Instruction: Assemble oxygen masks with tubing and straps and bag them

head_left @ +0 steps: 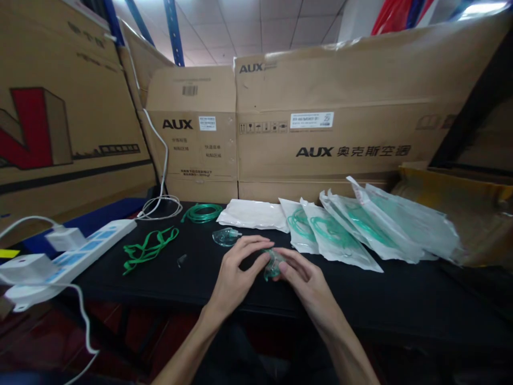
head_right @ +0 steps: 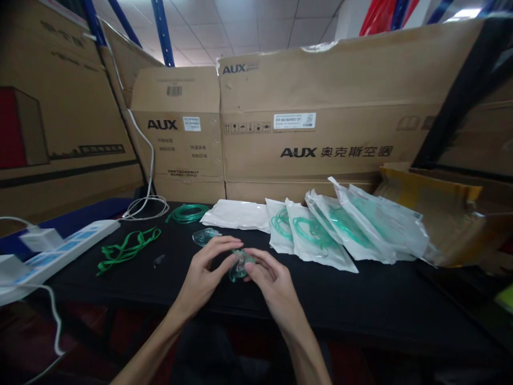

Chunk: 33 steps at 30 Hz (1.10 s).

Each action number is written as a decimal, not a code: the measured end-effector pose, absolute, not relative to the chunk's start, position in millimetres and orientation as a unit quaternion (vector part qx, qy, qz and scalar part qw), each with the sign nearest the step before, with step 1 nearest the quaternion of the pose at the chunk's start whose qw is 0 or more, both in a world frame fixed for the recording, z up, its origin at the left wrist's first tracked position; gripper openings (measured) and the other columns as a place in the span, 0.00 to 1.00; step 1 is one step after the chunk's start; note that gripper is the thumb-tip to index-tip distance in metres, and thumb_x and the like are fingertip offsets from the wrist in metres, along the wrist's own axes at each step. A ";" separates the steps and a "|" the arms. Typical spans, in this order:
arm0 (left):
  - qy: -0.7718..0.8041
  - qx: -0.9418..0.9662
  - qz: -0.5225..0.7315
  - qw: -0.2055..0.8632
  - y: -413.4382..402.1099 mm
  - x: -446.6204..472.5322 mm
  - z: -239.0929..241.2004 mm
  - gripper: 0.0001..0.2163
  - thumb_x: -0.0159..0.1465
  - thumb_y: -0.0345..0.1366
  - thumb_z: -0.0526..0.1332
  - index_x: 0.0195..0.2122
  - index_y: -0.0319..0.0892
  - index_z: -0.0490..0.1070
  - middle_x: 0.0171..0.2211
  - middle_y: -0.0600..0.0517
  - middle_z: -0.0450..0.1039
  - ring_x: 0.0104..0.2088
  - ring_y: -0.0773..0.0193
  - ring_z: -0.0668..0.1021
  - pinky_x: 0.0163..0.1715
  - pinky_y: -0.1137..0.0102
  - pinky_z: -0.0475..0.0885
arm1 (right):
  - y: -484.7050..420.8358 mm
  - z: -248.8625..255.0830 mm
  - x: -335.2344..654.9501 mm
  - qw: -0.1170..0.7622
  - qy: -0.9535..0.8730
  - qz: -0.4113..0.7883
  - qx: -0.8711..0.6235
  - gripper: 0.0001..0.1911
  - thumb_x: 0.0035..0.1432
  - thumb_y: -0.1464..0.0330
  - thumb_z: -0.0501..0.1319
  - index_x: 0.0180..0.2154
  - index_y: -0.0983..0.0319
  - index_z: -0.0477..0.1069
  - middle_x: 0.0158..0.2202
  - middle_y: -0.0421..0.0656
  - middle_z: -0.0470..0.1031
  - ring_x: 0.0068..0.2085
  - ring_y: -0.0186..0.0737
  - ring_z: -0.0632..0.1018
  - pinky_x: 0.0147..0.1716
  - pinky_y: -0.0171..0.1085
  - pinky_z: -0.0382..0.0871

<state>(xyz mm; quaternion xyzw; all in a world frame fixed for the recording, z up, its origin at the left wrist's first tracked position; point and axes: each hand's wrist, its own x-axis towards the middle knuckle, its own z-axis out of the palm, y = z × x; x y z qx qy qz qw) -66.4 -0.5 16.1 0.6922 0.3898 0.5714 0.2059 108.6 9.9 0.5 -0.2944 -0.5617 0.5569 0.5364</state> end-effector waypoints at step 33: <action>0.418 0.645 0.506 0.391 3.9 -72.2 9.7 0.13 0.65 0.41 0.65 0.45 0.38 0.78 0.42 0.46 0.78 0.31 0.65 0.80 0.19 0.78 0.72 | 12.4 -14.1 104.2 0.559 -0.631 0.364 -0.396 0.20 0.61 0.60 0.67 0.53 0.58 0.76 0.55 0.49 0.78 0.54 0.50 0.79 0.54 0.49 0.73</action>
